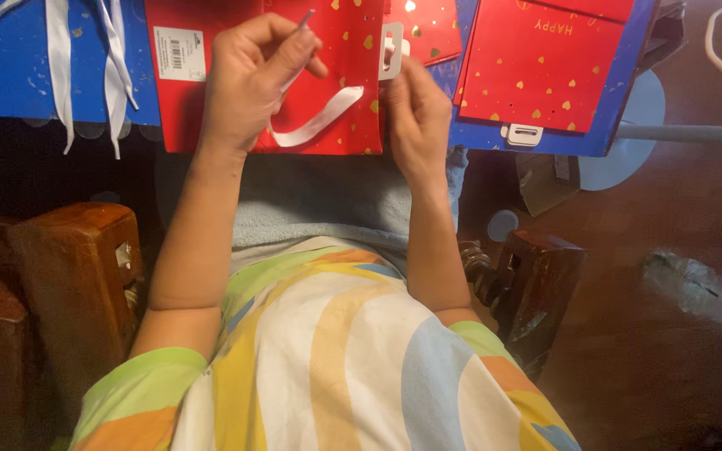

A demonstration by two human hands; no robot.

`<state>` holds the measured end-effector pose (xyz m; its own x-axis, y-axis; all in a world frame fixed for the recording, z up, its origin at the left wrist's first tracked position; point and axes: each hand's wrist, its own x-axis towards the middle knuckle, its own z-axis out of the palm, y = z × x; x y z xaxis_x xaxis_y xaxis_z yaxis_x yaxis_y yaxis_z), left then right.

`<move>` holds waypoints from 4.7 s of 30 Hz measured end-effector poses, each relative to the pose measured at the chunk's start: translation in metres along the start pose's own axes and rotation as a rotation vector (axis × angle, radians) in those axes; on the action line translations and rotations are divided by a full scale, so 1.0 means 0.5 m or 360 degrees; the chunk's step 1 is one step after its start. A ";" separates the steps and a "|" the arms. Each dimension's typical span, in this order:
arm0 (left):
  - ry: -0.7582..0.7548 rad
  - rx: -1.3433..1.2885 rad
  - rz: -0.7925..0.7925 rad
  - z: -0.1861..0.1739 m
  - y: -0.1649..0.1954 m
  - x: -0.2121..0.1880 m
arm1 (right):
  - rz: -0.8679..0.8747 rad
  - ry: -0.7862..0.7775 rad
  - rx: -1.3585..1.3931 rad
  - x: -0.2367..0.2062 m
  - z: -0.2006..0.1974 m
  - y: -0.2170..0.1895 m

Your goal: The person assembles red Valentine's Day gift boxes by threading white ribbons through the handle slots and tying them. They handle multiple boxes one at a time, folding flaps and securing ribbons to complete each box.

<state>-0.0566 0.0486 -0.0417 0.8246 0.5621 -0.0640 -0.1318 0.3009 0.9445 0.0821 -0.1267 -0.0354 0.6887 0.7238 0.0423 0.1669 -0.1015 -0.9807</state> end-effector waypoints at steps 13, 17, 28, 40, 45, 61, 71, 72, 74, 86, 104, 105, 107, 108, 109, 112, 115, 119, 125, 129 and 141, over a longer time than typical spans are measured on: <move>-0.0032 0.0660 -0.0076 0.027 -0.015 0.068 | -0.0303 0.0018 -0.0490 0.020 0.018 -0.037; 0.0004 0.0795 0.0160 0.034 -0.018 0.061 | -0.0200 0.0007 -0.0208 0.009 0.021 -0.022; -0.0009 0.0737 0.0093 0.044 -0.008 0.055 | -0.0181 -0.0041 0.0010 0.000 0.017 -0.002; -0.0029 0.0983 0.0173 0.054 0.002 0.044 | -0.0284 -0.0111 -0.0160 -0.001 0.009 -0.033; 0.0006 0.1026 0.0177 0.061 0.004 0.046 | -0.0293 -0.0117 -0.0190 0.001 0.006 -0.027; -0.0096 0.1202 0.0096 0.061 -0.007 0.074 | -0.0294 -0.0304 -0.0052 0.008 -0.019 0.006; -0.0352 0.0494 -0.0401 0.028 0.016 0.079 | 0.0007 -0.0372 0.0376 0.076 -0.018 0.025; -0.0322 0.0484 -0.0399 0.025 0.016 0.079 | 0.0046 -0.0402 0.0396 0.083 -0.013 0.026; -0.0266 0.0451 -0.0405 0.023 0.011 0.075 | -0.0103 -0.0347 0.0105 0.091 -0.009 0.027; -0.0312 0.0254 -0.0299 0.017 0.010 0.019 | -0.0190 -0.0212 0.0170 0.085 -0.002 0.047; -0.0271 0.0163 -0.0361 0.028 0.029 0.016 | -0.0108 -0.0012 0.0560 0.089 -0.013 0.060; -0.0284 0.0142 -0.0365 0.028 0.030 0.015 | -0.0086 -0.0009 0.0572 0.088 -0.013 0.061; -0.0306 0.0102 -0.0372 0.027 0.033 0.013 | -0.0120 -0.0027 0.0681 0.089 -0.011 0.064; -0.0336 0.0082 -0.0355 0.024 0.035 0.013 | -0.0136 -0.0038 0.0738 0.090 -0.011 0.065; -0.0366 0.0062 -0.0338 0.021 0.037 0.014 | -0.0124 -0.0074 0.0719 0.092 -0.011 0.065; -0.0398 0.0027 -0.0319 0.018 0.038 0.014 | -0.0092 -0.0163 0.0655 0.095 -0.019 0.061; -0.0381 -0.0004 -0.0326 0.020 0.036 0.014 | -0.0028 -0.0224 0.0634 0.092 -0.032 0.050; -0.0376 -0.0023 -0.0321 0.020 0.032 0.016 | 0.0006 -0.0226 0.0703 0.097 -0.037 0.045; -0.0416 -0.0034 -0.0333 0.013 0.028 0.015 | -0.0098 -0.0074 0.0813 0.095 -0.023 0.056; -0.0423 -0.0038 -0.0317 0.013 0.027 0.017 | 0.0031 0.0005 0.0994 0.096 -0.031 0.059; -0.0343 -0.0160 -0.0346 0.008 0.030 0.015 | 0.0013 0.0201 0.1170 0.101 -0.033 0.063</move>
<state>-0.0503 0.0544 -0.0268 0.9356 0.3033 -0.1806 0.0152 0.4766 0.8790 0.1337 -0.1045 -0.0610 0.7711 0.6366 0.0128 -0.3228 0.4082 -0.8539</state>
